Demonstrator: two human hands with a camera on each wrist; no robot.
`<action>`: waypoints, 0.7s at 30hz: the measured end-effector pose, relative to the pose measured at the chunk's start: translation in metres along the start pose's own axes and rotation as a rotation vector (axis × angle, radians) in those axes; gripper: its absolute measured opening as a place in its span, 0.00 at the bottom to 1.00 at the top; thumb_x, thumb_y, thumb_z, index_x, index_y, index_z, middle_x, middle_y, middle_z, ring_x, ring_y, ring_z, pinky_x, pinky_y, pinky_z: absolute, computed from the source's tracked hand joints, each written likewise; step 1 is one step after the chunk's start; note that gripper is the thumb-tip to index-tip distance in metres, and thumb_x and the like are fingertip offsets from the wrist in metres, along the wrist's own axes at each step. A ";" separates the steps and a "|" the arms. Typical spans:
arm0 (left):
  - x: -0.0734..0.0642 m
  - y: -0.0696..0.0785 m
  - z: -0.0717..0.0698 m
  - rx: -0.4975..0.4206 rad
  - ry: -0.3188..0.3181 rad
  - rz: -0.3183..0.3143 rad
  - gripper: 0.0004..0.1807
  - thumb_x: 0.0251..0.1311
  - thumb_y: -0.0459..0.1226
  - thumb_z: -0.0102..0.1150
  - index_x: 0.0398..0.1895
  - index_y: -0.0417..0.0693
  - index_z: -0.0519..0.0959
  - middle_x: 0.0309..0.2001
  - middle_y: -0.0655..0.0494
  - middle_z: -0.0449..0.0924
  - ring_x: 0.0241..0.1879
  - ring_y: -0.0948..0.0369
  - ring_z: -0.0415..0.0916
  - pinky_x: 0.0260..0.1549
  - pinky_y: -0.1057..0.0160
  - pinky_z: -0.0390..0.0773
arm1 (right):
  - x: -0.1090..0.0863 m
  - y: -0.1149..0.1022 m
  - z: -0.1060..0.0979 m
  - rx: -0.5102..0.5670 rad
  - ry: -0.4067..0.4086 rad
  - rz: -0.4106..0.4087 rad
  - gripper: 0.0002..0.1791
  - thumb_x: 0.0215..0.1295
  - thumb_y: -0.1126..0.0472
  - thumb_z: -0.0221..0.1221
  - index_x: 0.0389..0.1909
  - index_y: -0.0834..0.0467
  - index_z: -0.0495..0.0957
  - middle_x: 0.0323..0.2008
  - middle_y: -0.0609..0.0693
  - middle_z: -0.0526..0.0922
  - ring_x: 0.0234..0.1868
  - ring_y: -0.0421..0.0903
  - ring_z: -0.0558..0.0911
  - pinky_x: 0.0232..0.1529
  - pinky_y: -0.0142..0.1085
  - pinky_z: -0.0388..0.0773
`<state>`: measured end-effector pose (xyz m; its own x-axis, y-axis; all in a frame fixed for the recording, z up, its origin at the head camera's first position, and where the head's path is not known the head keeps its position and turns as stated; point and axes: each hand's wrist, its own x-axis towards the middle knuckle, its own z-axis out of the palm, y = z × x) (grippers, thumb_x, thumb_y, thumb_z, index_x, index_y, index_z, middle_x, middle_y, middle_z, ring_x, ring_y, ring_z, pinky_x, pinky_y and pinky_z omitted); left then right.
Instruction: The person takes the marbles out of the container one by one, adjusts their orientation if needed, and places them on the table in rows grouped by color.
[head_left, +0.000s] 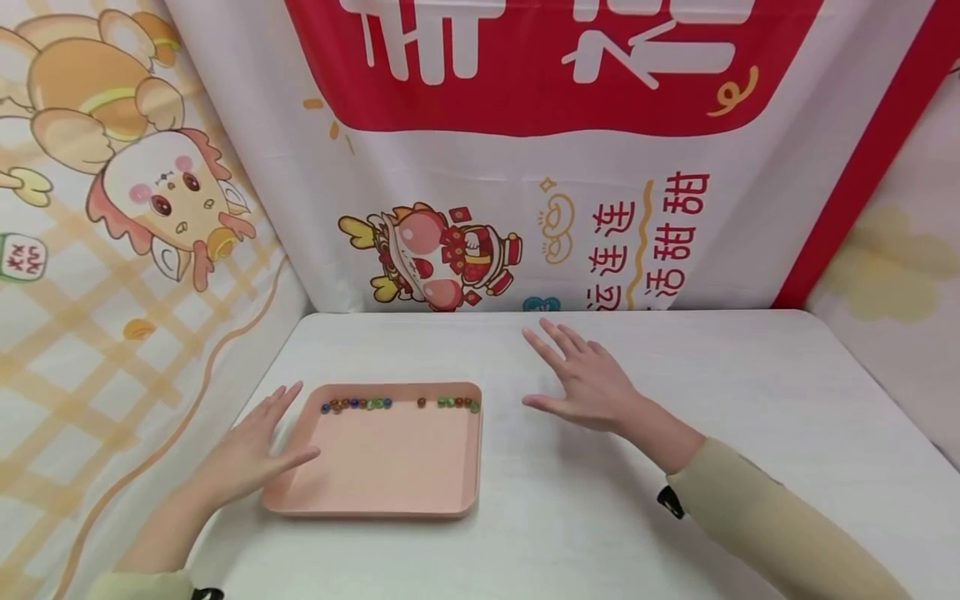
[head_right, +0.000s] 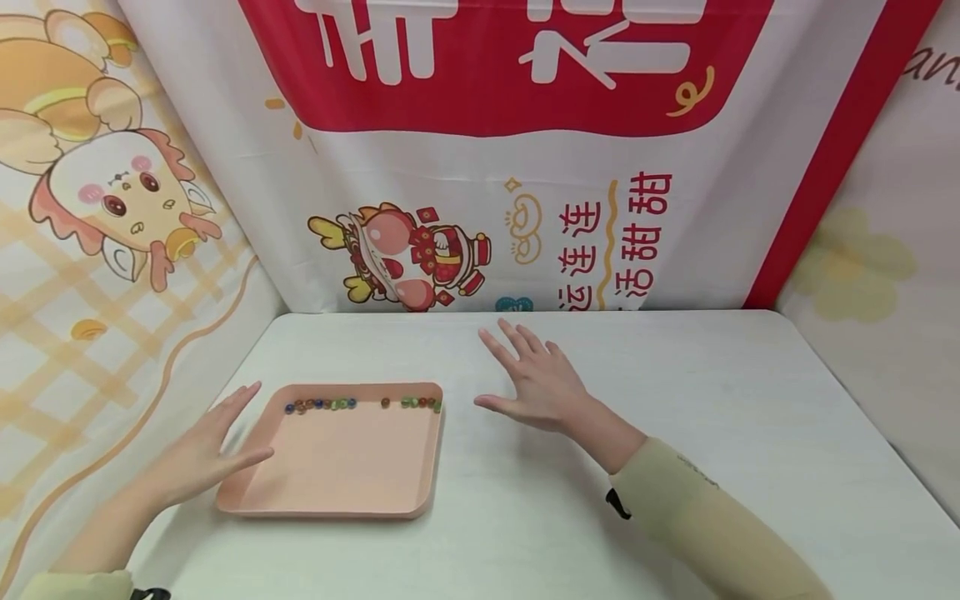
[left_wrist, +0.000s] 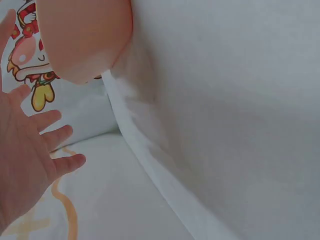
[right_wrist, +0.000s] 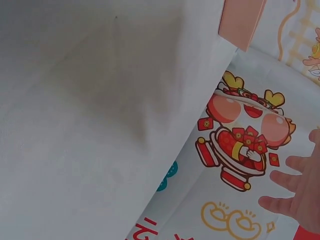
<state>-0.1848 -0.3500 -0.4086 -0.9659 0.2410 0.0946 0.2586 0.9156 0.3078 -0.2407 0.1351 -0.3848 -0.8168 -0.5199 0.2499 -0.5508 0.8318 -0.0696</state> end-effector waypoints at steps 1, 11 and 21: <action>-0.001 -0.003 0.001 -0.039 -0.011 -0.008 0.55 0.56 0.60 0.63 0.79 0.55 0.42 0.73 0.32 0.47 0.68 0.33 0.48 0.54 0.28 0.54 | 0.002 -0.001 0.002 0.001 -0.004 -0.002 0.52 0.59 0.24 0.47 0.78 0.45 0.43 0.76 0.54 0.47 0.72 0.57 0.55 0.61 0.61 0.60; -0.009 -0.027 0.010 -0.294 -0.011 0.028 0.50 0.54 0.47 0.71 0.77 0.53 0.52 0.69 0.33 0.58 0.62 0.33 0.60 0.50 0.31 0.61 | 0.017 -0.007 0.014 0.062 -0.048 -0.027 0.50 0.60 0.27 0.51 0.78 0.42 0.44 0.75 0.54 0.52 0.69 0.57 0.62 0.60 0.59 0.63; -0.012 -0.037 0.012 -0.427 -0.117 0.072 0.40 0.55 0.39 0.71 0.69 0.39 0.64 0.60 0.35 0.72 0.54 0.49 0.74 0.43 0.38 0.72 | 0.031 -0.014 0.026 0.089 -0.162 -0.102 0.47 0.59 0.24 0.47 0.77 0.37 0.46 0.73 0.50 0.58 0.68 0.52 0.64 0.60 0.56 0.64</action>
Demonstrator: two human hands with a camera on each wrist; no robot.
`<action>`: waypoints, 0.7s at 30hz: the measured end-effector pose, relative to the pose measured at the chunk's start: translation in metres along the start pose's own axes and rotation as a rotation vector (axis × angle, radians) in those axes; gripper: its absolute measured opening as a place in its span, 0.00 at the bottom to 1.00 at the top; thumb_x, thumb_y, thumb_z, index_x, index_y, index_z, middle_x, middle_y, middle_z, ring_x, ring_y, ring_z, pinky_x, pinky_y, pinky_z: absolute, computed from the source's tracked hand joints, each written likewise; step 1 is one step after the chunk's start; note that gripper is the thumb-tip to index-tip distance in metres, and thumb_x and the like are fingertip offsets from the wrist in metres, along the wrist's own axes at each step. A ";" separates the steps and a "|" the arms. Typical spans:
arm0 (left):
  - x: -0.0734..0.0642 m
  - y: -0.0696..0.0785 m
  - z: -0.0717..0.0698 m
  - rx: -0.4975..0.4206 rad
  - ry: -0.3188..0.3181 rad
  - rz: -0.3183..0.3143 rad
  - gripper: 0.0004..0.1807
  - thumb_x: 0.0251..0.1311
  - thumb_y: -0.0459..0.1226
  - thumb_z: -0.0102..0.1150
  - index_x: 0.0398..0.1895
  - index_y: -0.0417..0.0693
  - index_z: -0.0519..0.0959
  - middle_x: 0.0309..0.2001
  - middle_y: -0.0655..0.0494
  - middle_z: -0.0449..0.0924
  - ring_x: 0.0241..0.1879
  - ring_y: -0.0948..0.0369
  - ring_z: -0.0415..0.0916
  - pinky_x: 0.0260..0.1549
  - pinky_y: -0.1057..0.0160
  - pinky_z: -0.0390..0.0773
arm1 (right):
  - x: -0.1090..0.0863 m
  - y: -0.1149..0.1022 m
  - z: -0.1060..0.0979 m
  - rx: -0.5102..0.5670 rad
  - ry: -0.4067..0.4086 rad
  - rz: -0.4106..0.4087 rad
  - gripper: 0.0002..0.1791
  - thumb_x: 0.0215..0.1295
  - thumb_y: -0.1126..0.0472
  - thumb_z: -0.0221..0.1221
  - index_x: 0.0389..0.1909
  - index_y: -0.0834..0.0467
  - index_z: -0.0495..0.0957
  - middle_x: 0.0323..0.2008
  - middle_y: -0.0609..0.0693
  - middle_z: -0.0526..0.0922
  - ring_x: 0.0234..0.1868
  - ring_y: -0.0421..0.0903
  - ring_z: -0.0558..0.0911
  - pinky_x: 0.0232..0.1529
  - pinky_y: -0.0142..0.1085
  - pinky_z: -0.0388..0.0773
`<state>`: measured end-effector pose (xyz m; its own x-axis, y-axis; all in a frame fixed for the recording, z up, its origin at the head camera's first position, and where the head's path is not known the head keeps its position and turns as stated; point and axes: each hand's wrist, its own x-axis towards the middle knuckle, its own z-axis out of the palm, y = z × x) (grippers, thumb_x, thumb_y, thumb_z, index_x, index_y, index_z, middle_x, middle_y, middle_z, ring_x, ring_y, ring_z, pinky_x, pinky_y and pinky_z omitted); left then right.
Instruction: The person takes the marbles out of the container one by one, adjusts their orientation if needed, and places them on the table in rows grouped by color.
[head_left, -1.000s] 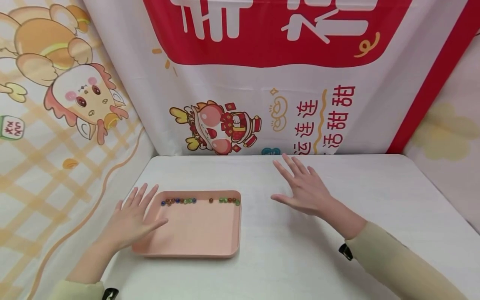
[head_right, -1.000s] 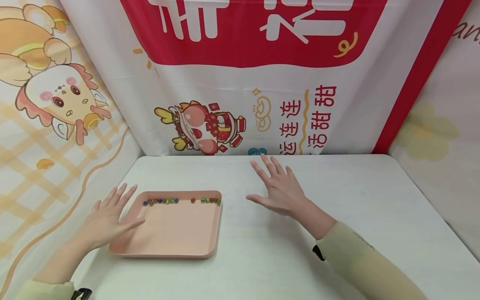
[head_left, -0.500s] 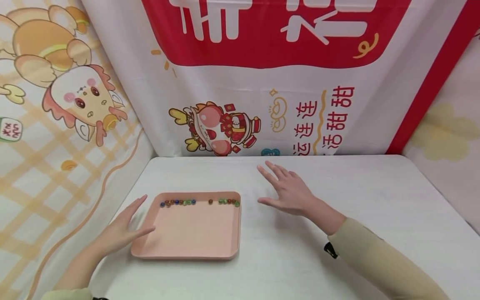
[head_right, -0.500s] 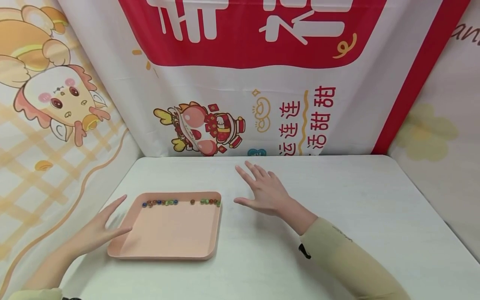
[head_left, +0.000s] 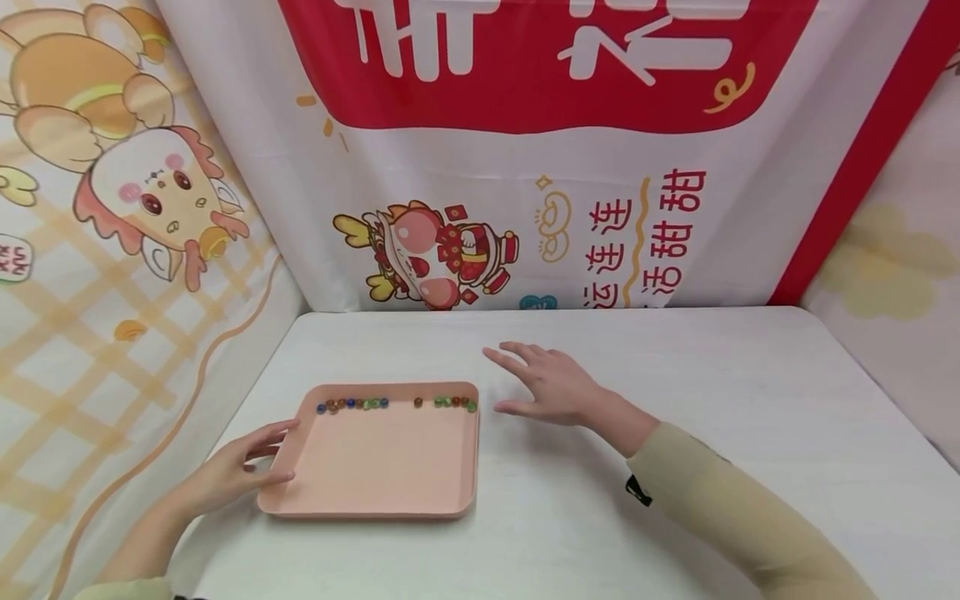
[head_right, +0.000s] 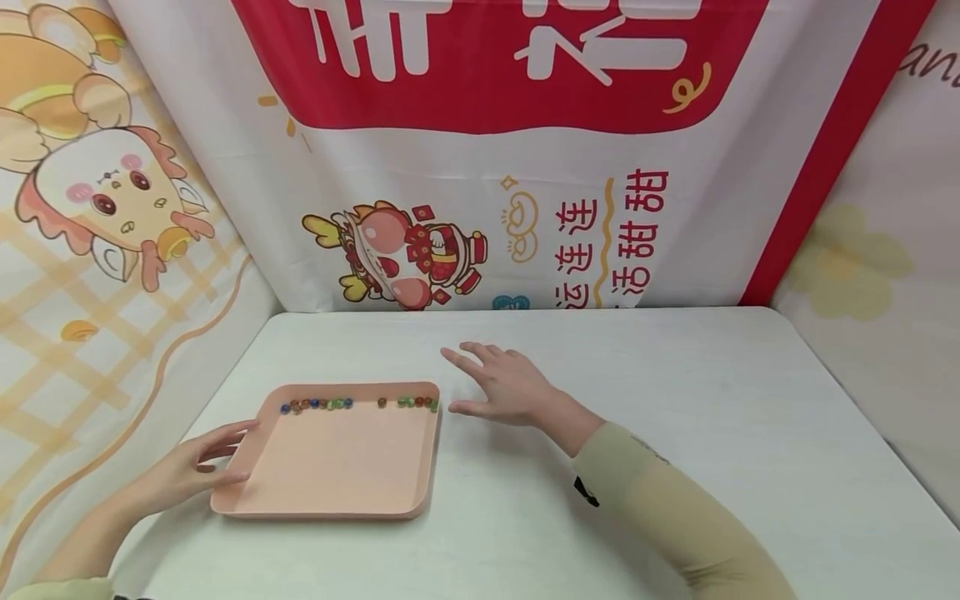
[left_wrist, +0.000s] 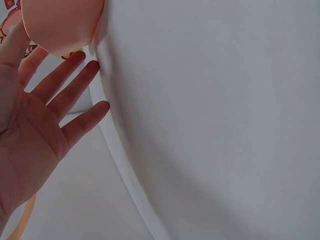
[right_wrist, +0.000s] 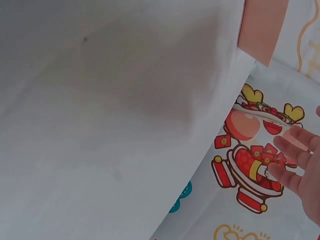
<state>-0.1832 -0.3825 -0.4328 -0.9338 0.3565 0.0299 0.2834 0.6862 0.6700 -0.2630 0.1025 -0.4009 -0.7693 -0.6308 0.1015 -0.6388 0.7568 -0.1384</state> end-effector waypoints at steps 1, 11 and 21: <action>0.000 -0.002 0.000 -0.007 -0.003 0.009 0.39 0.55 0.38 0.70 0.69 0.38 0.64 0.60 0.36 0.72 0.54 0.53 0.74 0.43 0.38 0.72 | 0.001 -0.001 0.001 0.002 -0.002 -0.012 0.47 0.60 0.25 0.48 0.77 0.37 0.47 0.72 0.50 0.59 0.67 0.52 0.64 0.60 0.56 0.64; -0.002 -0.008 -0.001 -0.034 -0.012 0.051 0.36 0.56 0.37 0.69 0.68 0.39 0.67 0.63 0.37 0.70 0.54 0.77 0.68 0.45 0.64 0.74 | 0.013 -0.018 0.006 0.083 -0.015 -0.113 0.37 0.64 0.37 0.58 0.71 0.44 0.64 0.65 0.47 0.70 0.64 0.47 0.69 0.59 0.49 0.68; -0.002 -0.009 -0.001 -0.064 -0.029 0.078 0.36 0.57 0.34 0.68 0.68 0.38 0.65 0.63 0.38 0.70 0.55 0.77 0.68 0.43 0.69 0.73 | 0.033 -0.034 0.014 0.132 -0.050 -0.170 0.26 0.63 0.43 0.63 0.60 0.49 0.77 0.52 0.44 0.78 0.46 0.41 0.77 0.50 0.38 0.75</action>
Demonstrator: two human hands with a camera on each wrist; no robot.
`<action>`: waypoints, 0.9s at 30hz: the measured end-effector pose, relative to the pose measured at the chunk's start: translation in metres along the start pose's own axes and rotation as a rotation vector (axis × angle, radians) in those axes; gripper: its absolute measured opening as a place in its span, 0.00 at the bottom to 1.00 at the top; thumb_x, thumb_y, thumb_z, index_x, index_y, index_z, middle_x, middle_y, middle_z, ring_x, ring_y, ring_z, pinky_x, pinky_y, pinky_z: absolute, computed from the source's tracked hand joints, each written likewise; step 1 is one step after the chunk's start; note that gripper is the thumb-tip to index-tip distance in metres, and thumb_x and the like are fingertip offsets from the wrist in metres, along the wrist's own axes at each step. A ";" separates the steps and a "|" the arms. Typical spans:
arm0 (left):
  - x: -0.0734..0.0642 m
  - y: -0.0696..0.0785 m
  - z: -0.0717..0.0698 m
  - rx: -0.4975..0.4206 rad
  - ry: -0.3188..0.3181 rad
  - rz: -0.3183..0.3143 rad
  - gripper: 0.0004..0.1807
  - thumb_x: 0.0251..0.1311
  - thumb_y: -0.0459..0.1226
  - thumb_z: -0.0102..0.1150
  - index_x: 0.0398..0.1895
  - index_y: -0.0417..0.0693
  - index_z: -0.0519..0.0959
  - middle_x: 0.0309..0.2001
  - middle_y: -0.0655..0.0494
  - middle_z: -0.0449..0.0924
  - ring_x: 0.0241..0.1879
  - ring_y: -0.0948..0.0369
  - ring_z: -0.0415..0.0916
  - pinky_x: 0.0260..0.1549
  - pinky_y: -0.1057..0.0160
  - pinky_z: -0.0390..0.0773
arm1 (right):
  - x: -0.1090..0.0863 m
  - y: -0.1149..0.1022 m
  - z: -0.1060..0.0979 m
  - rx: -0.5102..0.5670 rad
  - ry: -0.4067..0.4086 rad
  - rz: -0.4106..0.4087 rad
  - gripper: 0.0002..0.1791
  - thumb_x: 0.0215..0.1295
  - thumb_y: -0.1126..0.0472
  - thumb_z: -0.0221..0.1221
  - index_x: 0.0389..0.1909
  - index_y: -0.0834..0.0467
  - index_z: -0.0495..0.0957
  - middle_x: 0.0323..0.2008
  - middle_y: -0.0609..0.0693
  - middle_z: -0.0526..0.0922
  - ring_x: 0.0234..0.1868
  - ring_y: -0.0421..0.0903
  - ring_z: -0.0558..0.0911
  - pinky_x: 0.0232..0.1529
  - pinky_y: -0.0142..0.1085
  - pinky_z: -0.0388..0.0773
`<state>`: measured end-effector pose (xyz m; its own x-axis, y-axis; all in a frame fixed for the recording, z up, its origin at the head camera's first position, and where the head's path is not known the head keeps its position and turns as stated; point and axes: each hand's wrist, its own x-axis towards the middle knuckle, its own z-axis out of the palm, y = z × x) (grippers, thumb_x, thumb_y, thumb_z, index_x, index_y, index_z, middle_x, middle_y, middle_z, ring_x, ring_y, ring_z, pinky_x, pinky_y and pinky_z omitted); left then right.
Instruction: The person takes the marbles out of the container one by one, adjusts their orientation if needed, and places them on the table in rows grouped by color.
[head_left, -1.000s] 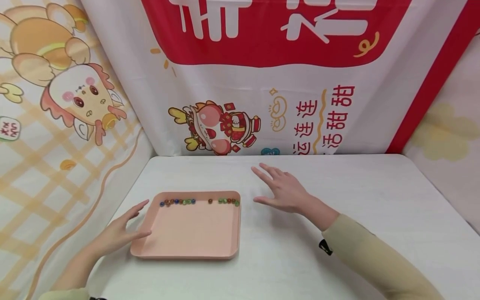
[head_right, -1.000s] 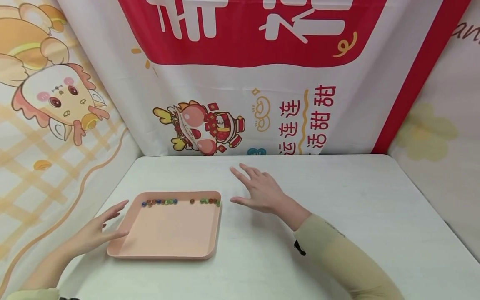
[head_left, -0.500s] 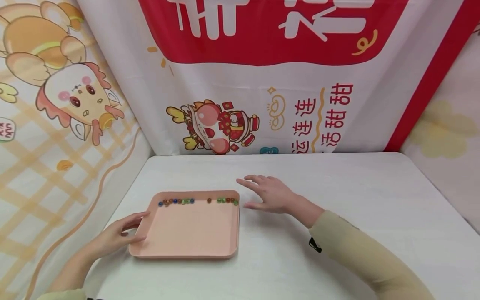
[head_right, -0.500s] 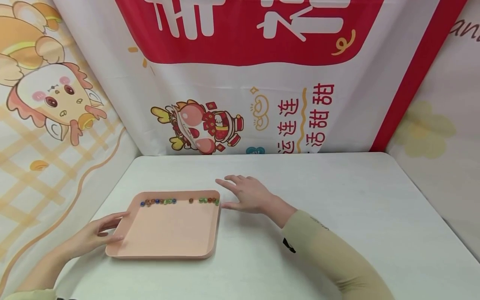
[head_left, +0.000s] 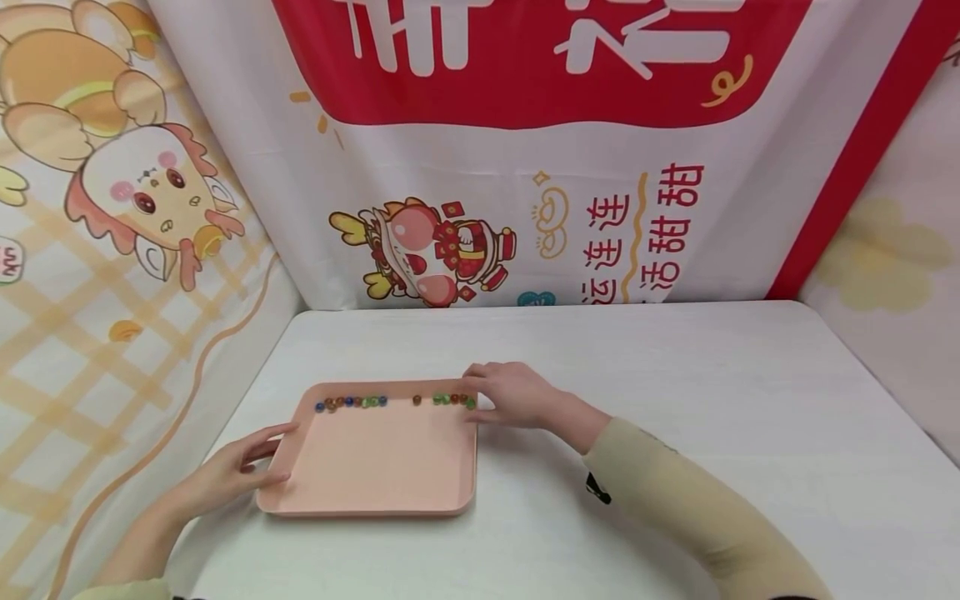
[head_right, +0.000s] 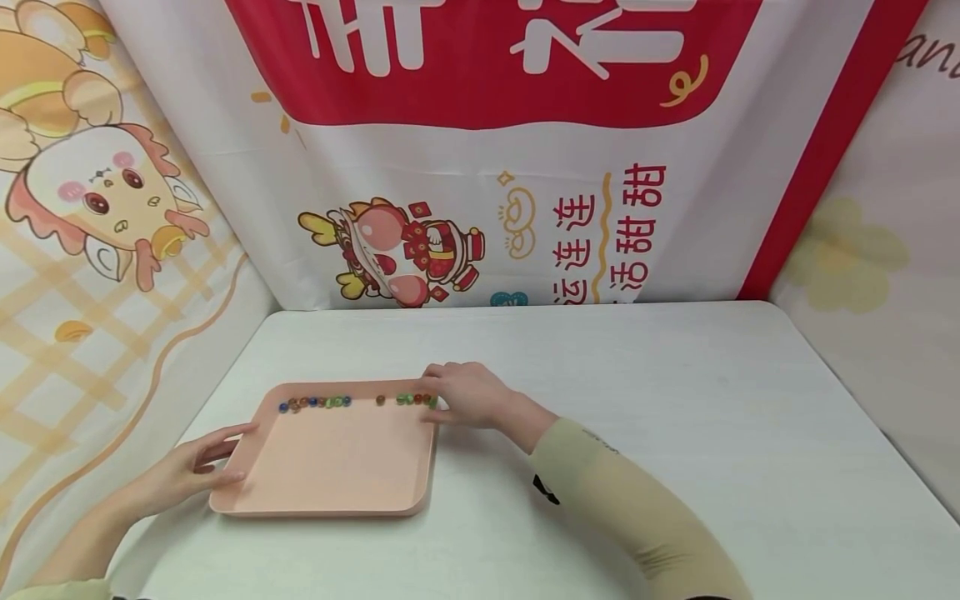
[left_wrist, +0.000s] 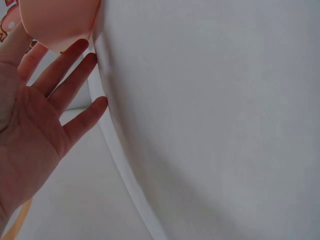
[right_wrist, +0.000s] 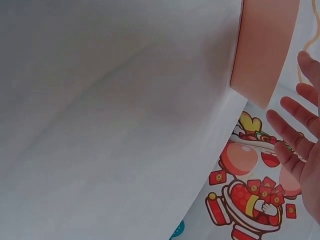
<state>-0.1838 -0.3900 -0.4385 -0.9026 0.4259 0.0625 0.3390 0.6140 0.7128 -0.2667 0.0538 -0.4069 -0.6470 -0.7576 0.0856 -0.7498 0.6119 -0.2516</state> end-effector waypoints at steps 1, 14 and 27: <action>0.000 0.000 0.000 0.002 -0.003 -0.003 0.36 0.57 0.34 0.68 0.68 0.37 0.65 0.63 0.37 0.69 0.55 0.77 0.68 0.43 0.68 0.73 | 0.002 -0.001 0.001 -0.002 -0.006 0.003 0.26 0.62 0.43 0.63 0.59 0.48 0.78 0.51 0.44 0.78 0.44 0.41 0.77 0.48 0.37 0.75; -0.001 0.000 -0.001 0.008 -0.016 -0.046 0.38 0.58 0.38 0.68 0.69 0.39 0.64 0.64 0.35 0.68 0.55 0.77 0.67 0.44 0.67 0.73 | 0.020 -0.001 0.015 -0.011 -0.061 0.086 0.25 0.61 0.42 0.64 0.57 0.48 0.79 0.42 0.44 0.79 0.32 0.38 0.74 0.35 0.32 0.72; 0.001 0.002 -0.002 0.051 -0.015 -0.073 0.38 0.57 0.40 0.69 0.70 0.40 0.64 0.64 0.38 0.69 0.56 0.73 0.68 0.43 0.63 0.73 | 0.036 -0.011 0.013 -0.085 -0.138 0.237 0.12 0.62 0.47 0.64 0.41 0.48 0.84 0.25 0.41 0.74 0.26 0.40 0.72 0.29 0.33 0.67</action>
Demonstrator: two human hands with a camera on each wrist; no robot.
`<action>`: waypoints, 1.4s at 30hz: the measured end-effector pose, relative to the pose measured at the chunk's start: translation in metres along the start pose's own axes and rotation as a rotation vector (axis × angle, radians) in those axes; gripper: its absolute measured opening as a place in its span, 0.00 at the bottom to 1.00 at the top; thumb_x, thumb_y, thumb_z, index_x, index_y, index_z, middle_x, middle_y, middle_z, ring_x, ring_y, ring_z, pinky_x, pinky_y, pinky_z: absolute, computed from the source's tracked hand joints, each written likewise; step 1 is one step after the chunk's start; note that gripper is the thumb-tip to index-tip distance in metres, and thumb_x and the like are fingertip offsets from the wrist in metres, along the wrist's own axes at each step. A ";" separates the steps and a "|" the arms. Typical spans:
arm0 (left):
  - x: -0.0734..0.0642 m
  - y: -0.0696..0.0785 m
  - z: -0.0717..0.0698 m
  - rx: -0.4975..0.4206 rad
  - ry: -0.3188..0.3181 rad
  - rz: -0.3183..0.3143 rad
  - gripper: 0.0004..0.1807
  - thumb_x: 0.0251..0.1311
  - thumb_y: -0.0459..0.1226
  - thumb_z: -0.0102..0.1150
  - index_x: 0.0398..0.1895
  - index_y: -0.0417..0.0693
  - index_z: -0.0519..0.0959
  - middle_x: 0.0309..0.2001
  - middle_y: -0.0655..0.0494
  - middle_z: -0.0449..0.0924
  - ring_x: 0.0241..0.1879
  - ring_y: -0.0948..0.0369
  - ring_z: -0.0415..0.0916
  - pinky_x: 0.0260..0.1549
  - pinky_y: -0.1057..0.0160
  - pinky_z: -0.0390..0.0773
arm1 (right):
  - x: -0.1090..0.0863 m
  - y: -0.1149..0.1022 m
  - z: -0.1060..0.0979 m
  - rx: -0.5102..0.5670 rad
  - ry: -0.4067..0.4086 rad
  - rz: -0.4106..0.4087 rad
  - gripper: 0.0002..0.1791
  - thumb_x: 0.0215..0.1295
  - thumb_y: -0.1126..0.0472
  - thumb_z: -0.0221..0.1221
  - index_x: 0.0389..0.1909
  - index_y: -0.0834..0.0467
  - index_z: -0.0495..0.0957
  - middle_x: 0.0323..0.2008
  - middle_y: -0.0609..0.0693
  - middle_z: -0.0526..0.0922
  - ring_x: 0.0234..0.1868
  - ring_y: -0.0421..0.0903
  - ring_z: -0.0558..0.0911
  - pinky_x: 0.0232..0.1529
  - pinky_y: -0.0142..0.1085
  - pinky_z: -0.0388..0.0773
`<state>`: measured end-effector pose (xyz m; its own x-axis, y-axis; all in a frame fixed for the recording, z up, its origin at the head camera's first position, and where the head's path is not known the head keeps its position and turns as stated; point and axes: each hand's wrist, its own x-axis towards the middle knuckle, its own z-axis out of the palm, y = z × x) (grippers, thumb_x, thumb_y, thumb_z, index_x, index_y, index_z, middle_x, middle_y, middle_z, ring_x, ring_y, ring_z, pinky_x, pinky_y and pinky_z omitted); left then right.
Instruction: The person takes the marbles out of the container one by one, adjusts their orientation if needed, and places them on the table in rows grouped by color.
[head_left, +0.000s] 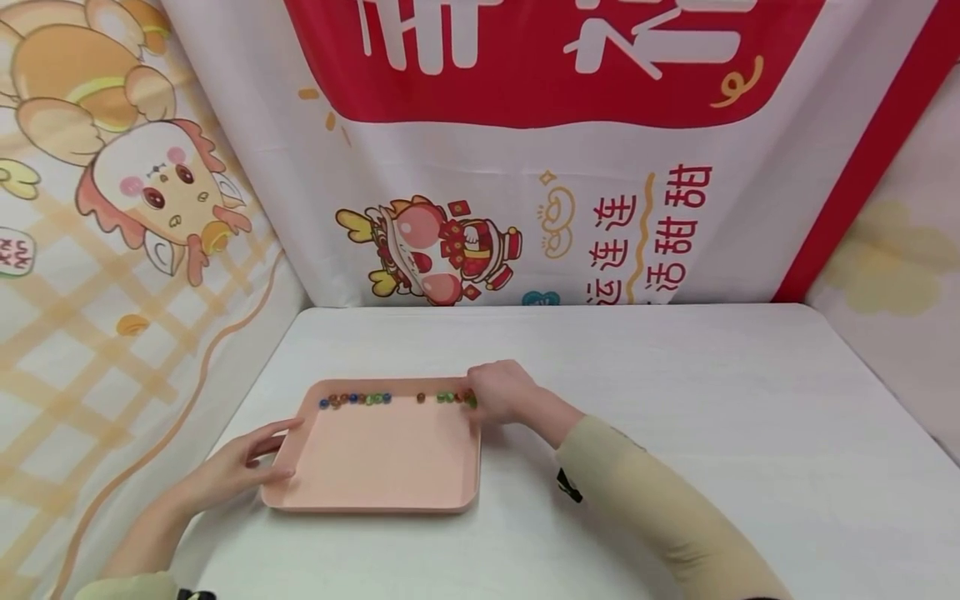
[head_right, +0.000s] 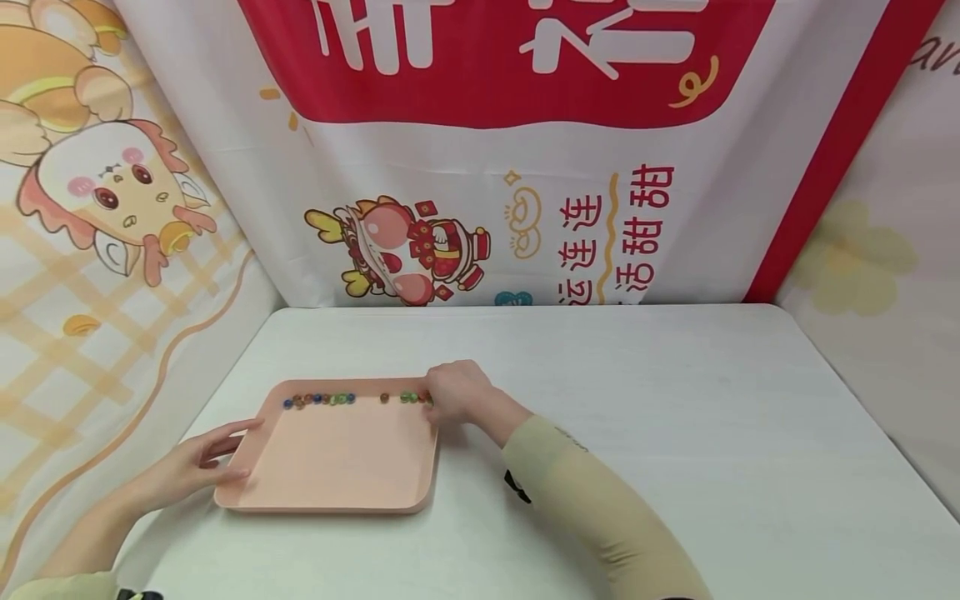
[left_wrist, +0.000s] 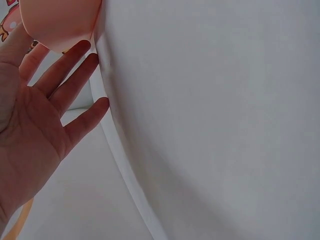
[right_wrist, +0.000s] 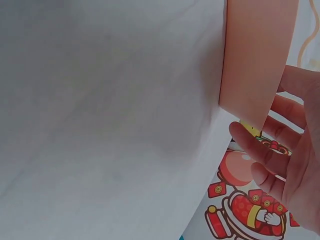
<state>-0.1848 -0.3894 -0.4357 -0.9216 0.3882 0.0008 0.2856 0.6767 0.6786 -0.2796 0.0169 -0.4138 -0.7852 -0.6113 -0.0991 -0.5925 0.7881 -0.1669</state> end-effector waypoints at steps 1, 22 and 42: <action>0.000 0.000 0.000 0.002 0.001 -0.007 0.38 0.57 0.40 0.69 0.70 0.40 0.65 0.64 0.38 0.69 0.56 0.72 0.69 0.44 0.62 0.74 | 0.001 0.000 0.000 -0.005 -0.006 0.010 0.12 0.62 0.47 0.64 0.41 0.48 0.84 0.25 0.41 0.74 0.26 0.40 0.72 0.29 0.33 0.67; 0.001 0.002 -0.001 0.017 -0.003 -0.017 0.39 0.56 0.41 0.69 0.69 0.41 0.65 0.64 0.39 0.70 0.56 0.71 0.70 0.43 0.60 0.74 | 0.011 -0.007 0.003 -0.011 -0.066 0.038 0.04 0.57 0.57 0.68 0.33 0.47 0.84 0.24 0.39 0.77 0.28 0.40 0.74 0.31 0.33 0.69; 0.000 0.002 0.001 0.021 -0.006 -0.043 0.39 0.57 0.43 0.69 0.70 0.43 0.64 0.63 0.41 0.71 0.55 0.77 0.68 0.43 0.61 0.73 | 0.011 -0.007 0.008 0.032 -0.038 0.028 0.03 0.59 0.57 0.67 0.28 0.46 0.84 0.22 0.38 0.77 0.28 0.40 0.74 0.32 0.33 0.70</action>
<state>-0.1838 -0.3876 -0.4352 -0.9316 0.3622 -0.0325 0.2512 0.7057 0.6625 -0.2822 0.0042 -0.4212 -0.7936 -0.5916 -0.1418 -0.5637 0.8028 -0.1946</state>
